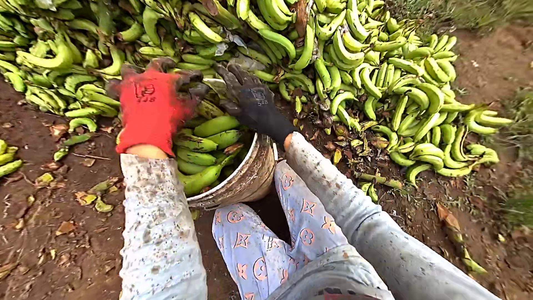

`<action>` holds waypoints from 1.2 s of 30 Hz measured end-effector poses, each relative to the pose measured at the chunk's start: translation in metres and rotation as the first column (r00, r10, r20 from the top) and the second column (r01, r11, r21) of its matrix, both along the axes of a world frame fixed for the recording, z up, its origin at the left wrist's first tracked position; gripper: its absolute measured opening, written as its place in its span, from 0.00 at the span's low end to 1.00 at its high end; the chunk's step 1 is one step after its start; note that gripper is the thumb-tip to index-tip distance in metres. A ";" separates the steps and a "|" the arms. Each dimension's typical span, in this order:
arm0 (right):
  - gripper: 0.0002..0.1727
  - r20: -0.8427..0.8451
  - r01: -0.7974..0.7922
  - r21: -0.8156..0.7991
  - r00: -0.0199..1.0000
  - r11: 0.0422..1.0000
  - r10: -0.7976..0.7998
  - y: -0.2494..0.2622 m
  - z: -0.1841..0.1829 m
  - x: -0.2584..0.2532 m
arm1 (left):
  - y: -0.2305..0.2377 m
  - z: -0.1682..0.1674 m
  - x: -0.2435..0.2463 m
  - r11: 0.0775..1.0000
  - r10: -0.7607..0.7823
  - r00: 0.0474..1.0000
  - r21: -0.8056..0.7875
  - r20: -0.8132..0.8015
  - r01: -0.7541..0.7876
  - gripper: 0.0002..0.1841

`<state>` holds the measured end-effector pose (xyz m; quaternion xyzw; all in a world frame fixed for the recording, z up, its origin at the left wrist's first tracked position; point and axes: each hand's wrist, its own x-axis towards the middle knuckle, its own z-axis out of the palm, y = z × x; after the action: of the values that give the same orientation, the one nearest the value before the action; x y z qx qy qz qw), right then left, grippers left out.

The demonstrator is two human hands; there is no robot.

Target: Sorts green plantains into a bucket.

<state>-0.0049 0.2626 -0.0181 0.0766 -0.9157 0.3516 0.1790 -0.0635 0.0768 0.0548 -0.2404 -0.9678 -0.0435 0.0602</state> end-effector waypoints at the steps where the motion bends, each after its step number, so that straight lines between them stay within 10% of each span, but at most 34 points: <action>1: 0.34 -0.083 0.027 -0.202 0.996 0.979 -0.045 0.019 -0.022 0.015 | -0.007 -0.003 -0.008 0.997 -0.077 0.997 0.016 0.006 0.077 0.23; 4: 0.29 0.154 0.284 -0.459 0.959 0.842 -0.240 0.100 -0.117 0.043 | -0.007 -0.009 -0.005 0.986 -0.169 0.985 0.014 0.030 0.169 0.20; 8: 0.40 0.544 0.638 -0.058 0.665 0.768 -0.512 0.205 -0.227 0.050 | 0.012 -0.017 -0.017 0.997 -0.054 0.997 -0.056 -0.046 0.051 0.24; 14: 0.59 0.568 0.526 0.361 0.531 0.770 -0.629 0.288 -0.258 0.014 | 0.032 -0.020 -0.017 0.993 -0.079 0.987 -0.094 -0.138 0.066 0.20; 22: 0.50 0.577 0.475 0.278 0.612 0.835 -0.541 0.269 -0.260 0.018 | 0.026 -0.023 -0.021 0.996 -0.010 0.993 -0.084 -0.115 0.000 0.25; 27: 0.31 0.525 0.706 -0.315 0.686 0.634 -0.503 0.223 -0.199 0.083 | 0.027 -0.023 -0.020 0.997 -0.026 0.992 -0.081 -0.122 0.016 0.25; 30: 0.31 0.269 0.513 -0.500 0.858 0.697 -0.438 0.195 -0.121 0.099 | 0.024 -0.025 -0.018 0.996 -0.040 0.989 -0.079 -0.145 0.029 0.25; 36: 0.24 -0.173 -0.083 -0.069 0.982 0.994 0.070 0.114 0.061 0.066 | 0.017 -0.026 -0.008 0.972 -0.049 0.961 0.208 -0.271 0.108 0.20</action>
<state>0.0606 0.3765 0.0430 0.1346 -0.8793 0.3851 0.2457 -0.0713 0.0939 0.0288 -0.2741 -0.9300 -0.1204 0.2133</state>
